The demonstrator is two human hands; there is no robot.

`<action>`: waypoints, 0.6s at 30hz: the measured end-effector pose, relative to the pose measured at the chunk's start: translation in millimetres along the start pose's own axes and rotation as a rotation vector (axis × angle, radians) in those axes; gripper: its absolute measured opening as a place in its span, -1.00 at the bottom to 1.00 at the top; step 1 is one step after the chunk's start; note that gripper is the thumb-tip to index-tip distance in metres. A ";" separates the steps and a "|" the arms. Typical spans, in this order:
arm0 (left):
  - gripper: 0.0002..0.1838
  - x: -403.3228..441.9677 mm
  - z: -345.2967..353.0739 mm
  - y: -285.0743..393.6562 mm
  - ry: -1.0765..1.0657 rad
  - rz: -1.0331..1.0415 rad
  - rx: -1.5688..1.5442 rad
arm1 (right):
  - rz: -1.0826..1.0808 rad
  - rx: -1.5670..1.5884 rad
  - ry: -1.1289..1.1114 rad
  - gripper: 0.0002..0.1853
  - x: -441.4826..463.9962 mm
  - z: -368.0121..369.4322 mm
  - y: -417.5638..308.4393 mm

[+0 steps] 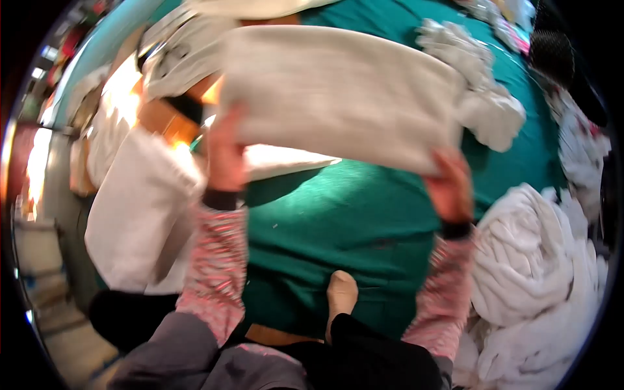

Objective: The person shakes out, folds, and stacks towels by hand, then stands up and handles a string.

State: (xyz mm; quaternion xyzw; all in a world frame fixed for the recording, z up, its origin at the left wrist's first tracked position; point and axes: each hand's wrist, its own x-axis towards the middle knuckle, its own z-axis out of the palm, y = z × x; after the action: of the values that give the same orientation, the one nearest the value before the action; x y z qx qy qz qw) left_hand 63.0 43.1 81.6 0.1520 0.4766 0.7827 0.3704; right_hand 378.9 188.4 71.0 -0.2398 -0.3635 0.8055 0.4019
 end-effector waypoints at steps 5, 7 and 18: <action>-0.24 3.1 -67.8 -9.7 0.595 0.771 1.192 | 0.199 -0.670 0.028 -0.80 92.0 23.3 138.5; -0.23 -14.7 -48.1 -31.1 0.311 0.820 1.405 | 0.107 -0.668 -0.039 -0.73 87.1 1.8 184.0; -0.32 2.8 -56.9 -94.2 -0.479 -0.004 1.746 | -0.241 -1.504 0.998 -0.30 153.1 -136.3 36.5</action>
State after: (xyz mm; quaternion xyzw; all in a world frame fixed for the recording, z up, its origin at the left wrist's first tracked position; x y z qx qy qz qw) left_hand 68.4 34.7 -28.0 0.5369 0.8112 0.0894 0.2137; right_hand 368.0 352.7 -56.4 -0.7198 -0.5997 0.1111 0.3314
